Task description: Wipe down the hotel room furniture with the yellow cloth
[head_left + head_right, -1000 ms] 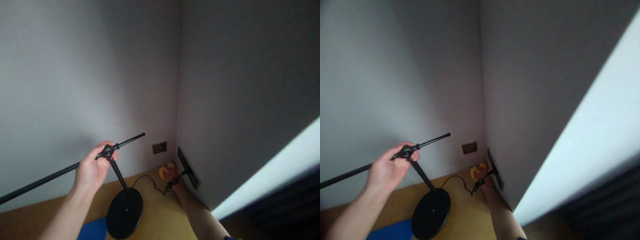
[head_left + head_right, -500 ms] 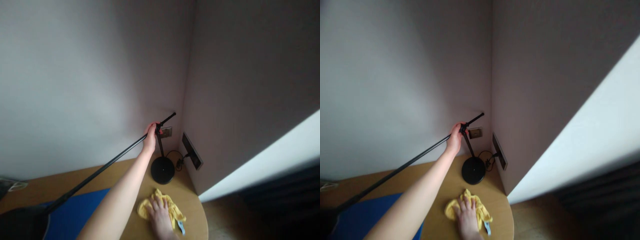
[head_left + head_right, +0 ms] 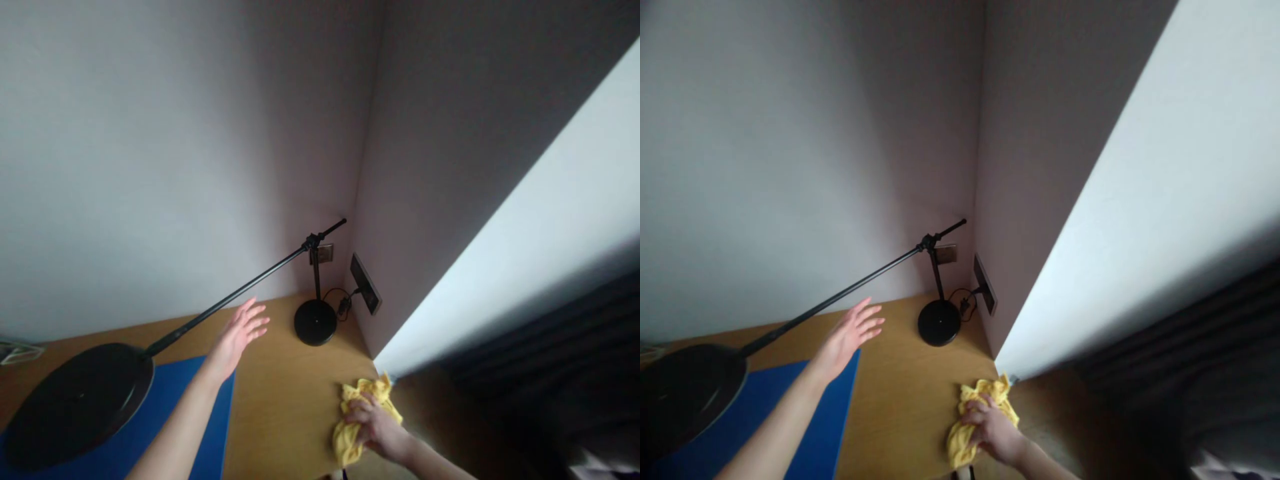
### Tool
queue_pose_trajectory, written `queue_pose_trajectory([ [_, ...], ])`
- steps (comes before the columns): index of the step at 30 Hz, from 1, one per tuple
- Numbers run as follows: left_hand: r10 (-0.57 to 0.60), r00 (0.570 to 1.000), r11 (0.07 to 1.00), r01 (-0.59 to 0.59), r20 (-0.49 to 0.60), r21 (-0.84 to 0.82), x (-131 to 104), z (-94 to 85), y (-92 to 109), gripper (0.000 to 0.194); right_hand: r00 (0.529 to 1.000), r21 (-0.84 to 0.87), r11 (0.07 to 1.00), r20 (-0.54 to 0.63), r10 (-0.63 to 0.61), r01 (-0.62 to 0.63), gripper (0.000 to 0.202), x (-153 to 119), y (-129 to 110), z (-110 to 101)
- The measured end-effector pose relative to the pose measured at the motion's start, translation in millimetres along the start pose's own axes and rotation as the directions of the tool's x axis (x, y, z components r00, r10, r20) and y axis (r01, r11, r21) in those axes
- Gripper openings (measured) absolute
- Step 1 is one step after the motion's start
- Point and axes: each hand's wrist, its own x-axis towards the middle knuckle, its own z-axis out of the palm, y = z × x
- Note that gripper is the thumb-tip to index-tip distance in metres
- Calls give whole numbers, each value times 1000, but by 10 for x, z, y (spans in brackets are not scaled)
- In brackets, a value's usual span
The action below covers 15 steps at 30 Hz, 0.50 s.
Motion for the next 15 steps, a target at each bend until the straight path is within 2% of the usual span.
queue_pose_trajectory([
  [2,-42,998,963,26,-54,-269,-397,-256,112,69,964,-33,966,-82,252,-255,25,-425,32,-212],
  [4,-2,989,872,-72,-150,-484,-738,-434,300,45,891,-2,900,-137,433,-437,31,-653,-17,-210],
  [6,84,974,786,-194,-209,-587,-1025,-542,502,39,842,52,855,-157,517,-515,40,-668,-129,-128],
  [7,128,970,755,-231,-208,-613,-1153,-572,590,38,831,85,848,-169,529,-523,42,-601,-213,-117],
  [9,188,967,711,-256,-174,-654,-1379,-591,722,37,834,188,866,-239,498,-464,38,-349,-471,-252],
  [10,187,970,695,-244,-157,-676,-1477,-584,768,37,836,256,884,-302,458,-391,36,-178,-656,-415],
  [12,145,979,653,-202,-141,-730,-1642,-543,831,41,826,353,922,-463,321,-160,44,219,-1157,-904],
  [15,116,976,579,-217,-184,-786,-1823,-416,913,47,749,272,939,-662,24,210,50,875,-2169,-1765],
])
